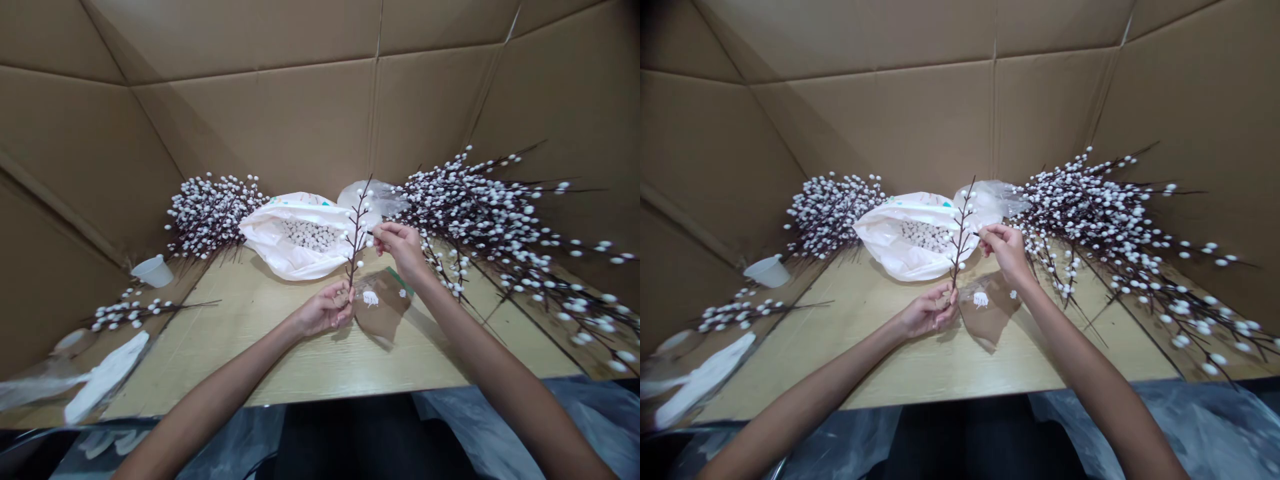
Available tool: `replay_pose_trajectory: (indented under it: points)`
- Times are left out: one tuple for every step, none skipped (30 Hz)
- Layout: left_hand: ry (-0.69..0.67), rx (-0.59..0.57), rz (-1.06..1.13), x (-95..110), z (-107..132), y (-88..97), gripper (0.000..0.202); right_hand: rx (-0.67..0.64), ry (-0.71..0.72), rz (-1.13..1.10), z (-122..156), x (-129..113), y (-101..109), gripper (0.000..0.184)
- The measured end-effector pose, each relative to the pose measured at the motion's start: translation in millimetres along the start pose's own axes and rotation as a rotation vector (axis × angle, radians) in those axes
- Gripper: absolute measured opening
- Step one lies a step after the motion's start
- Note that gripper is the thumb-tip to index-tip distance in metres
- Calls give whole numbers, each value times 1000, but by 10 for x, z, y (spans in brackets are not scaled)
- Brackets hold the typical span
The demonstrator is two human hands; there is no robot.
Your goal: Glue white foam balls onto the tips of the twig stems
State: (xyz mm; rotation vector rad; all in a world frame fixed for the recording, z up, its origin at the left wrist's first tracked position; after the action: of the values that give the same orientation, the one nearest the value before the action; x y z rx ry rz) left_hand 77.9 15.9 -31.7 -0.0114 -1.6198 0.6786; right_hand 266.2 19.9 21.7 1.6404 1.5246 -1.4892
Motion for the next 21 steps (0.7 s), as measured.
replay_pose_trajectory:
  points:
    - [-1,0,-1,1,1,-2,25,3,4,-1,-1,-3,0,16]
    - [-4,0,-3,3,1,-5,25,6,10,-3,-2,-7,0,15]
    - [-7,-2,-5,5,1,-7,25,8,16,-4,-2,-12,1,15]
    - [-8,-4,-6,7,1,-9,25,9,23,-5,-2,-17,1,15]
    - [-9,-6,-8,8,1,-10,24,10,29,-6,0,-21,2,14]
    - [-11,-8,-9,9,1,-10,24,9,38,-3,2,-26,2,14]
    - [-9,-8,-9,8,0,-8,24,7,50,3,5,-31,2,14]
    - [-8,-7,-7,6,-1,-5,25,4,67,11,8,-36,2,14]
    - [-6,-4,-5,4,-1,-2,25,1,85,21,11,-41,2,13]
    - [-4,-1,-2,2,-1,1,26,-2,105,31,14,-46,1,13]
    - [-3,2,2,0,-2,4,26,-4,123,40,16,-50,1,12]
    - [-3,3,3,-3,-2,6,26,-5,137,47,17,-54,1,12]
    - [-5,1,2,-4,-2,7,26,-3,147,49,18,-56,1,12]
    - [-8,-3,-1,-5,-1,7,26,0,155,52,17,-58,2,11]
    - [-11,-7,-3,-6,-1,6,25,1,162,55,17,-60,3,11]
    - [-13,-11,-3,-7,-2,6,25,2,167,59,16,-61,4,11]
    - [-12,-12,-2,-9,-2,6,25,2,170,66,16,-62,4,11]
    - [-10,-11,0,-9,-3,5,25,0,174,75,16,-63,3,12]
    - [-8,-9,3,-9,-3,5,26,-1,178,87,17,-64,3,12]
    - [-6,-7,6,-9,-4,3,26,-3,182,100,18,-64,2,12]
    - [-6,-7,9,-7,-4,1,27,-6,186,112,19,-63,1,13]
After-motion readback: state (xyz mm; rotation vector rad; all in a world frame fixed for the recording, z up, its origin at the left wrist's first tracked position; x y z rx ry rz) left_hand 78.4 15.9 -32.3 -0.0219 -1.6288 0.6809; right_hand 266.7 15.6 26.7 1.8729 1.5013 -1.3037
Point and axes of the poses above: each hand's wrist, its own z-axis away from the middle knuckle, its own y-axis out of the back of the hand, x = y × z, the point moved 2 cm from there along -z, towards the middle knuckle, and after that the axes turned 4 degrees about -z, right-handed, at the moved point
